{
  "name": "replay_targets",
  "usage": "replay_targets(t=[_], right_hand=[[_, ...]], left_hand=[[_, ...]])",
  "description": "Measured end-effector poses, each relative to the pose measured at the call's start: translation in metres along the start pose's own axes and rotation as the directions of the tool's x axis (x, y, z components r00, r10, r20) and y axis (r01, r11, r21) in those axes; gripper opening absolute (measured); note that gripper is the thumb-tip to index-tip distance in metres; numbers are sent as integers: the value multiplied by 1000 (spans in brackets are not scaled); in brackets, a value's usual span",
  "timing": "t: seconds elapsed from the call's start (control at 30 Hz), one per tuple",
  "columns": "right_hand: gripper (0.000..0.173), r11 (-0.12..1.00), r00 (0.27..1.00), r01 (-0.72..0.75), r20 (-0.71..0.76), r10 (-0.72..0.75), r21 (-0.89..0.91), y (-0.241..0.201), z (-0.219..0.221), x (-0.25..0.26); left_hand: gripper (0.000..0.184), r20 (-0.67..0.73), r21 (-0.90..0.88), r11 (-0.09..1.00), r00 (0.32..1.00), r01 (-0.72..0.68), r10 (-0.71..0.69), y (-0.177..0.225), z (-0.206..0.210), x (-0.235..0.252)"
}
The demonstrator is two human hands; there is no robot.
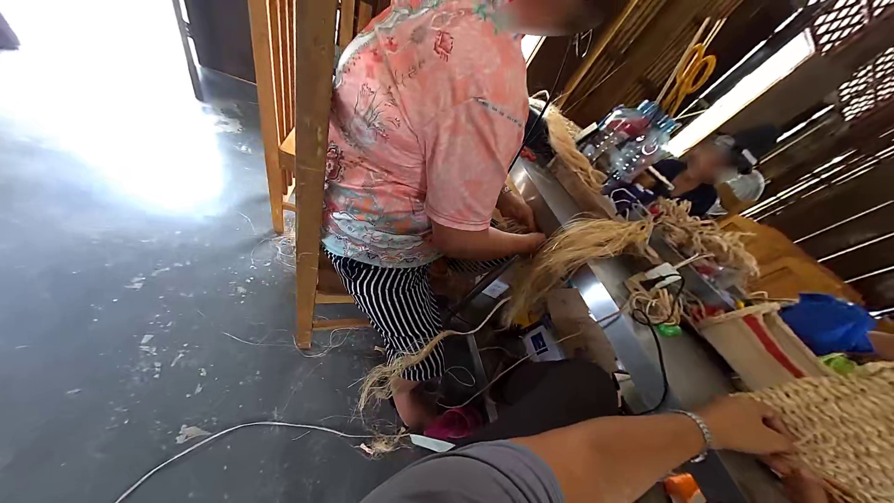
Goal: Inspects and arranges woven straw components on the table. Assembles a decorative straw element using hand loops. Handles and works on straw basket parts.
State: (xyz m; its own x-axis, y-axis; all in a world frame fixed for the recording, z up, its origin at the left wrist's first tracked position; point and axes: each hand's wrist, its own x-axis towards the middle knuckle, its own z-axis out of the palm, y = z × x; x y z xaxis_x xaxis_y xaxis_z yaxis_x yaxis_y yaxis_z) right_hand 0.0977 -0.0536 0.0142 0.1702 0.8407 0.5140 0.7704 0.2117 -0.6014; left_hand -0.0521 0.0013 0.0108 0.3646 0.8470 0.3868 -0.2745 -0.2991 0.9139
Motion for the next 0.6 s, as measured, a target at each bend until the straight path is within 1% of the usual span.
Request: replay_targets(t=[0.2,0.27,0.37,0.47,0.6], right_hand=[[45,998,994,61,-96,-59,26,-4,9,-4],[46,997,992,61,-117,-56,40,-5,10,-6],[48,998,990,56,-129,-54,16,-4,9,-5],[48,997,991,72,-109,-74,-22,-6,4,-6],[50,993,985,115,-124,-118,-32,-8,2,-6]], left_hand=[[24,-1,-8,1000,1000,0,0,-2,0,1],[24,0,-11,1000,1000,-1,1,-3,1,4],[23,-7,-11,1000,1000,-14,14,-4,2,4],[23,-20,1,1000,1000,-24,24,-4,2,5],[23,-23,-52,998,1000,-19,18,-4,4,6]])
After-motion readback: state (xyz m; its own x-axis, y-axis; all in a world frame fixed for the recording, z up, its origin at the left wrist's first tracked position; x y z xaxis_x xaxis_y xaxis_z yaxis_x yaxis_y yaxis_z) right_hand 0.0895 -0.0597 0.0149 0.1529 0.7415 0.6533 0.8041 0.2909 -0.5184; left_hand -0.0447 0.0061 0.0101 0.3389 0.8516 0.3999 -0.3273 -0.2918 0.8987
